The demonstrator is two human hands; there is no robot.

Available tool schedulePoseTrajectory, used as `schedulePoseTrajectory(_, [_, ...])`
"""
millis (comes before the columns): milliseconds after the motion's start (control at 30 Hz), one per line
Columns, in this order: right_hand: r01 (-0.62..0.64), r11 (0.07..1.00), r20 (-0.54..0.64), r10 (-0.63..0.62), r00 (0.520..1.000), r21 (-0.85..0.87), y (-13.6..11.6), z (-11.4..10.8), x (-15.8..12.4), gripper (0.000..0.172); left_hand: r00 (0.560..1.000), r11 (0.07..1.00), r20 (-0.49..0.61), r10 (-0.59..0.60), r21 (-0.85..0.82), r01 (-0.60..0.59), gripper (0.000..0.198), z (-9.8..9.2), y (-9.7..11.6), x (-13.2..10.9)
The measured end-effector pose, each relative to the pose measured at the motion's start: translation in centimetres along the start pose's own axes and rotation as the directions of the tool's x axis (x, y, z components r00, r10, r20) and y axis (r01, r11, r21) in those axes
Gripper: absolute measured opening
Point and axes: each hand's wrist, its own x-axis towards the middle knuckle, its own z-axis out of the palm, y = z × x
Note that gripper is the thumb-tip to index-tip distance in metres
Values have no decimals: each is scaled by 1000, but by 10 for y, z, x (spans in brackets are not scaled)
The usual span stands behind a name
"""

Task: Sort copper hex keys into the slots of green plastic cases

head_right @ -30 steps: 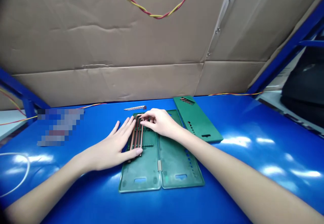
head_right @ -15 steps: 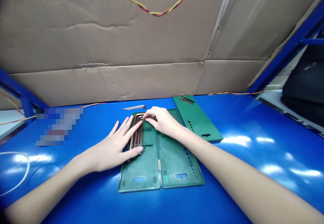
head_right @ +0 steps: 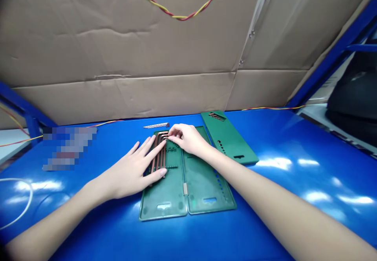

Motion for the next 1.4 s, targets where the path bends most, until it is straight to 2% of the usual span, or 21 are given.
schedulePoseTrajectory(267, [-68,998,14,68,998,16,-2,-2,2,6,999,997,1,-36,70,35,83,-2,4,1])
schedulePoseTrajectory(633, [8,990,-33,-12,999,-139,-3,2,1,8,998,991,-44,-50,119,54,83,-2,7,3])
schedulePoseTrajectory(1067, [-28,995,-32,25,999,-99,-1,3,3,2,996,991,-44,-73,108,78,78,0,9,3])
schedulePoseTrajectory(1400, [65,991,13,-64,998,-116,2,0,-4,15,997,996,23,-73,-43,74,75,10,4,9])
